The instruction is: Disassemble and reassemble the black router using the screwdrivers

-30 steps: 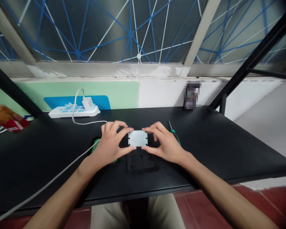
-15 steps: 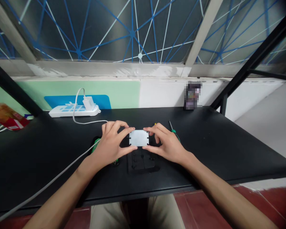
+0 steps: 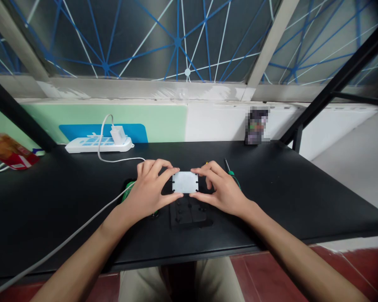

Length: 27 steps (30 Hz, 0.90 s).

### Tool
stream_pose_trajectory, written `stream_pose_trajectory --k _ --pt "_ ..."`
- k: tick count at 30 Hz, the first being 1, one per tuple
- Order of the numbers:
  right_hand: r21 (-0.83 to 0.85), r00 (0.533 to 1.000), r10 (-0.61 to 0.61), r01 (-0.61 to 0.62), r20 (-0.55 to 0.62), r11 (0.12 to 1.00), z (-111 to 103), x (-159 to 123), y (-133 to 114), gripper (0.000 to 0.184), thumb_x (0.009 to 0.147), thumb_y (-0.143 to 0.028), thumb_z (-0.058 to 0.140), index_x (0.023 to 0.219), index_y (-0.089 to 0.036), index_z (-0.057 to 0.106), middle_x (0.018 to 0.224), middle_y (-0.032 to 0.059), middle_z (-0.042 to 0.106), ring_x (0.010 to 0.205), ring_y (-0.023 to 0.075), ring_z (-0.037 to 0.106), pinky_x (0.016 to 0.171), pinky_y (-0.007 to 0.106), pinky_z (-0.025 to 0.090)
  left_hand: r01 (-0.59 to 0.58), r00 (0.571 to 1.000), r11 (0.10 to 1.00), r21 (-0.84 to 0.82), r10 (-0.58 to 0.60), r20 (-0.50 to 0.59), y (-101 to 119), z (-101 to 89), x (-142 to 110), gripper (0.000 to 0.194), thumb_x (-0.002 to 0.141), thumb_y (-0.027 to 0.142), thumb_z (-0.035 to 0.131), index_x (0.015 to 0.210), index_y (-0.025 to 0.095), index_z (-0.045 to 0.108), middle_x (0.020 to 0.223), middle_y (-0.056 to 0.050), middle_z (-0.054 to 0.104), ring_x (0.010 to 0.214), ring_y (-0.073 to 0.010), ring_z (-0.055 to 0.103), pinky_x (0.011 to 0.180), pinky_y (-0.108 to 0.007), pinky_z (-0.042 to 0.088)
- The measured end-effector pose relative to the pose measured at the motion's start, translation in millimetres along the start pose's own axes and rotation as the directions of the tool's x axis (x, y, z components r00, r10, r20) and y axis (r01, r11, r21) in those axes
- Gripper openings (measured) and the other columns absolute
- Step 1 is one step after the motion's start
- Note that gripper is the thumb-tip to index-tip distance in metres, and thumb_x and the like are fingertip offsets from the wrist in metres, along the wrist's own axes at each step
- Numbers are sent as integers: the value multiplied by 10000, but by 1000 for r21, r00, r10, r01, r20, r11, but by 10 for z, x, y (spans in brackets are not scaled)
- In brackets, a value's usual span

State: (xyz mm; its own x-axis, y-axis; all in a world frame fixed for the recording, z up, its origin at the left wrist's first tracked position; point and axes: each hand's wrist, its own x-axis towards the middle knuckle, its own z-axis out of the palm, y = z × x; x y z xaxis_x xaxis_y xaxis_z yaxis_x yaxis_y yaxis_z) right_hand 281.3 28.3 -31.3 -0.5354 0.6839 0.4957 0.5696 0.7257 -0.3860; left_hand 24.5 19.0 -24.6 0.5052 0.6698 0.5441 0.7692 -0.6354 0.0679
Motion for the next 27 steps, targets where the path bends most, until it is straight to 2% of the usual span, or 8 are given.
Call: stream_pose_trajectory --k 3,8,14,17,19,23,27 --pt "7 1000 3 -2 -14 1000 7 -2 -24 505 838 -449 734 1266 -252 551 1146 84 489 706 114 547 564 300 530 15 1000 1000 -14 -15 17 13 6 2 502 800 488 804 1205 239 643 1188 -98 583 1054 -326 475 865 -449 352" --pt "53 1000 2 -3 8 999 36 3 -62 524 818 -430 751 1258 -258 524 1159 87 475 725 120 561 578 319 562 -10 1000 1000 -13 10 18 21 46 -10 498 795 474 810 1209 250 646 1207 -102 580 1070 -332 470 881 -458 355" --pt "57 997 -18 14 75 998 59 -8 -89 527 873 -424 696 1334 -277 488 1176 87 472 723 112 559 594 322 580 -60 998 998 25 59 34 75 62 -18 486 806 471 797 1190 228 623 1199 -102 585 1075 -328 476 873 -456 364" --pt "69 996 -24 18 86 997 67 -16 -95 529 892 -426 675 1361 -283 477 1173 87 467 730 112 557 566 301 567 -60 998 998 14 60 31 112 52 -18 453 803 410 798 1167 204 623 1197 -108 588 1068 -329 470 875 -463 357" --pt "73 997 -35 30 64 997 75 -17 -97 550 899 -428 669 1391 -306 456 1170 81 468 734 113 554 568 299 563 -27 999 1000 2 27 20 135 41 -12 454 788 363 807 1171 201 626 1199 -105 586 1048 -322 470 867 -460 359" --pt "83 1000 -7 8 -22 997 93 -8 -106 633 913 -431 653 1469 -336 365 1177 79 475 737 120 556 603 322 573 106 993 993 -58 -109 -54 169 21 14 452 793 355 807 1193 227 642 1169 -94 568 1024 -310 473 851 -451 380" --pt "90 996 84 -84 1 992 101 8 -119 578 916 -472 631 1422 -282 428 1197 92 471 782 135 586 682 366 603 186 973 967 -176 -206 -101 176 7 33 472 799 360 825 1217 244 640 1148 -79 535 1063 -301 469 926 -463 409"
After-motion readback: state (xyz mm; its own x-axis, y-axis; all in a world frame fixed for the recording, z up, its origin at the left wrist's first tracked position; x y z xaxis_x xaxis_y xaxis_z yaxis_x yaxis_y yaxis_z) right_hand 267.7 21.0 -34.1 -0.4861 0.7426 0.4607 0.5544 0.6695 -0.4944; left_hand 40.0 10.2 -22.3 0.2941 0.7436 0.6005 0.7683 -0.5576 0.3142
